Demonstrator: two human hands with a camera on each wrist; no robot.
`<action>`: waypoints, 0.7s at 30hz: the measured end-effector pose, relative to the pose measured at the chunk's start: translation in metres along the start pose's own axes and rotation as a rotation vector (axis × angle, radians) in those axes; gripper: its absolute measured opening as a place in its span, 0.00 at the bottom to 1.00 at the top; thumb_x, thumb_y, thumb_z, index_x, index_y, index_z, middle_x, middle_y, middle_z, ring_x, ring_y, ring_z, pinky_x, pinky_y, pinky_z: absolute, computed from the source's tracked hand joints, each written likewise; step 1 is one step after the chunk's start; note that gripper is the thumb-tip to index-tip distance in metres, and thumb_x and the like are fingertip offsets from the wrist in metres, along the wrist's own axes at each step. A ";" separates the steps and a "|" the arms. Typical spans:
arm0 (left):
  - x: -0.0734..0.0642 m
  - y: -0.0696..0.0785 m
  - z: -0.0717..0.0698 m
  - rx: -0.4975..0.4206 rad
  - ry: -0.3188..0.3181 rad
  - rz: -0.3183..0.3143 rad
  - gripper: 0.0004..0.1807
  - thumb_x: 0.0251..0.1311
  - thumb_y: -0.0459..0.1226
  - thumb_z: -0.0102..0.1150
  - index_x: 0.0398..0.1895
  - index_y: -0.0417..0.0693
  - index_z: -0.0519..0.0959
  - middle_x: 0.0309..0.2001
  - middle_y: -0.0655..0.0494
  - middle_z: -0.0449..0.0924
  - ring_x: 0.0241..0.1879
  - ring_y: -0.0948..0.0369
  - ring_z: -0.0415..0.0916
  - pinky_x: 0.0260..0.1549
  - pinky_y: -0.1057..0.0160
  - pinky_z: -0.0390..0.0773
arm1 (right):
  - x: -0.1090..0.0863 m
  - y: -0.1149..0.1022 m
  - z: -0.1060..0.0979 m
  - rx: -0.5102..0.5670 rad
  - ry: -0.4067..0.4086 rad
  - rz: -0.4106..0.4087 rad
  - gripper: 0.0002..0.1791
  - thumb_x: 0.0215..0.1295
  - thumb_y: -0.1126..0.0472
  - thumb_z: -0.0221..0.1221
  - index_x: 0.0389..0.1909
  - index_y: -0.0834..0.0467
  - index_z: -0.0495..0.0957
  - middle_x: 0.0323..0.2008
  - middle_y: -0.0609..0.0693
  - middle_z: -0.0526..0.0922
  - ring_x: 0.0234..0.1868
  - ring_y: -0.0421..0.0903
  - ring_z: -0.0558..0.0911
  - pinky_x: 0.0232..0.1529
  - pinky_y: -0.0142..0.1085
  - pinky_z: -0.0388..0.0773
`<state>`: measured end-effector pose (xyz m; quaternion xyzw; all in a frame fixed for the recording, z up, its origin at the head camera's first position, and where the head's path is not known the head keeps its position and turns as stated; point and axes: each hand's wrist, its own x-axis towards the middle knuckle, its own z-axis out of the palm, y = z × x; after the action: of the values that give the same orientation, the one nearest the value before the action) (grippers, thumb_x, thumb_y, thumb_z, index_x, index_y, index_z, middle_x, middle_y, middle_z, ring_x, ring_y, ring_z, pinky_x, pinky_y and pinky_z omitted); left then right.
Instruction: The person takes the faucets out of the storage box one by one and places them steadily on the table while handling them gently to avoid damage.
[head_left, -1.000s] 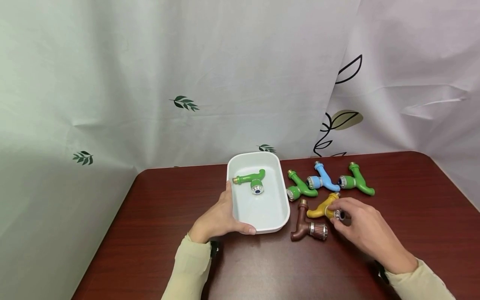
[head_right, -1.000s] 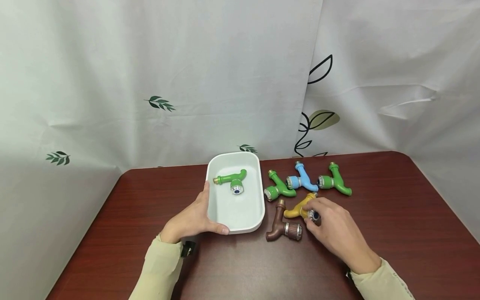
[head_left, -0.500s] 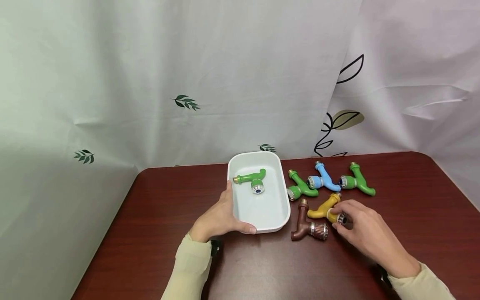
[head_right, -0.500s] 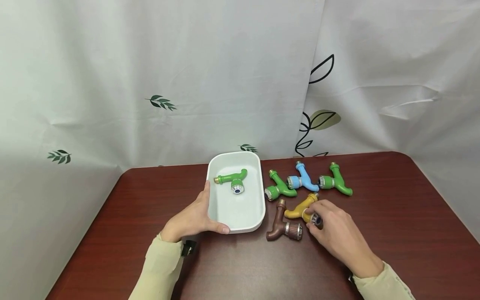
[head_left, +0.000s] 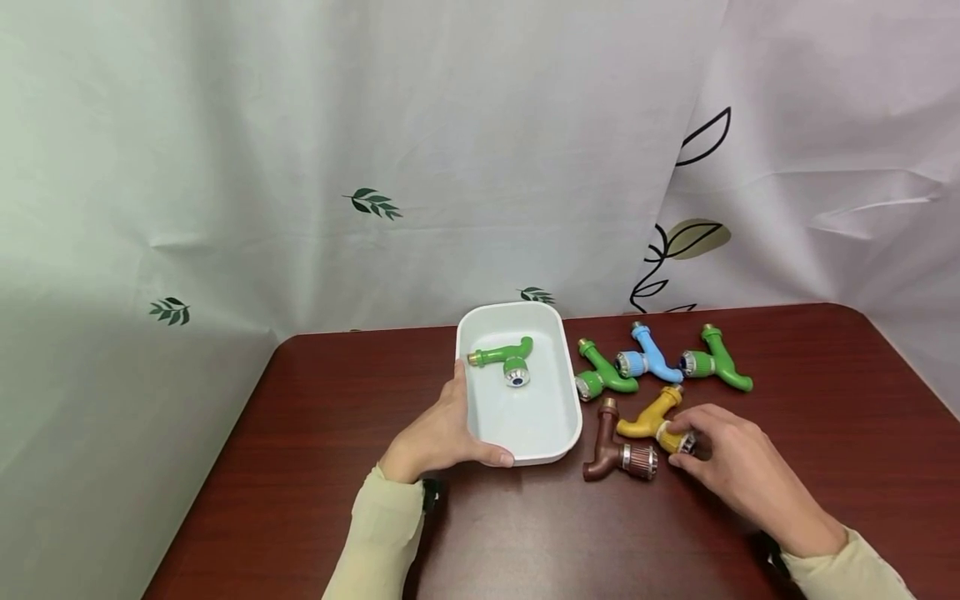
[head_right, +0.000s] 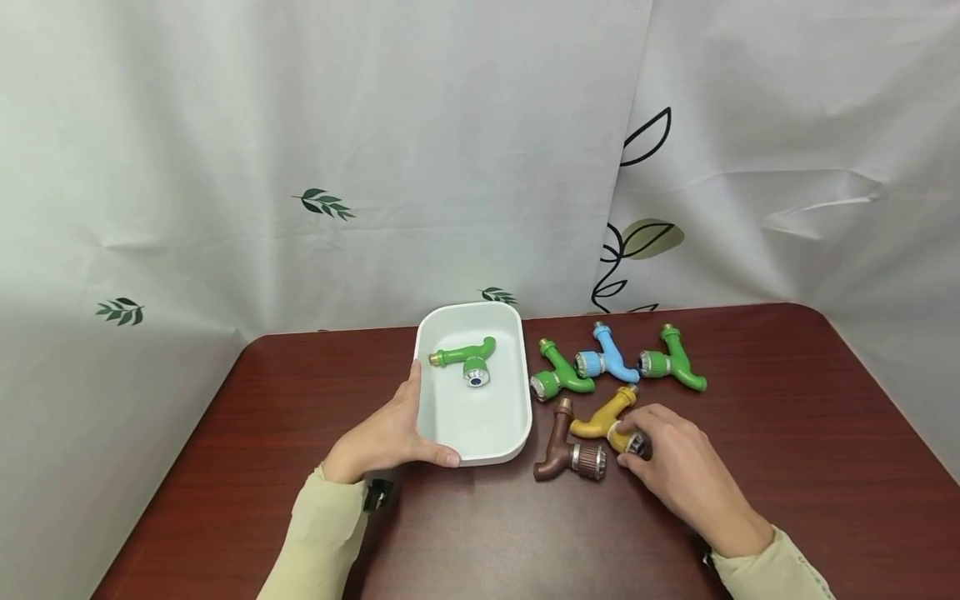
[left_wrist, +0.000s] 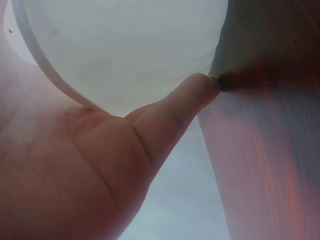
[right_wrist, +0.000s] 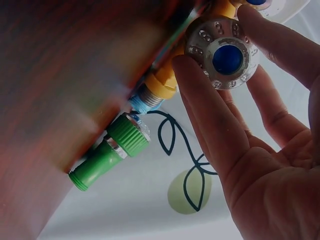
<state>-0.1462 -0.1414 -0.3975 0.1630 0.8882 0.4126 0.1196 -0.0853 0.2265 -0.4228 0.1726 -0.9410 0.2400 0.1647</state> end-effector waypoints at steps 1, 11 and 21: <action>0.000 0.000 0.000 -0.001 -0.001 0.002 0.84 0.25 0.52 0.88 0.80 0.57 0.33 0.61 0.44 0.67 0.60 0.51 0.64 0.53 0.52 0.72 | 0.000 0.000 0.000 -0.002 0.001 0.001 0.22 0.37 0.66 0.81 0.36 0.51 0.84 0.38 0.44 0.84 0.33 0.39 0.80 0.31 0.37 0.76; 0.000 -0.001 0.000 -0.022 0.001 0.014 0.84 0.25 0.52 0.88 0.80 0.58 0.32 0.61 0.43 0.67 0.60 0.50 0.64 0.53 0.51 0.72 | 0.000 0.000 0.001 -0.003 -0.063 0.032 0.22 0.37 0.64 0.81 0.35 0.50 0.81 0.37 0.43 0.81 0.32 0.38 0.77 0.30 0.36 0.74; 0.000 0.001 -0.001 -0.027 -0.005 0.017 0.85 0.25 0.52 0.88 0.81 0.56 0.31 0.62 0.42 0.66 0.61 0.50 0.63 0.54 0.51 0.71 | 0.001 -0.001 0.001 -0.003 -0.100 0.066 0.23 0.39 0.63 0.81 0.36 0.51 0.81 0.38 0.43 0.80 0.33 0.39 0.76 0.31 0.37 0.74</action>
<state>-0.1463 -0.1416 -0.3965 0.1701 0.8809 0.4249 0.1206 -0.0857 0.2247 -0.4233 0.1531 -0.9536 0.2349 0.1098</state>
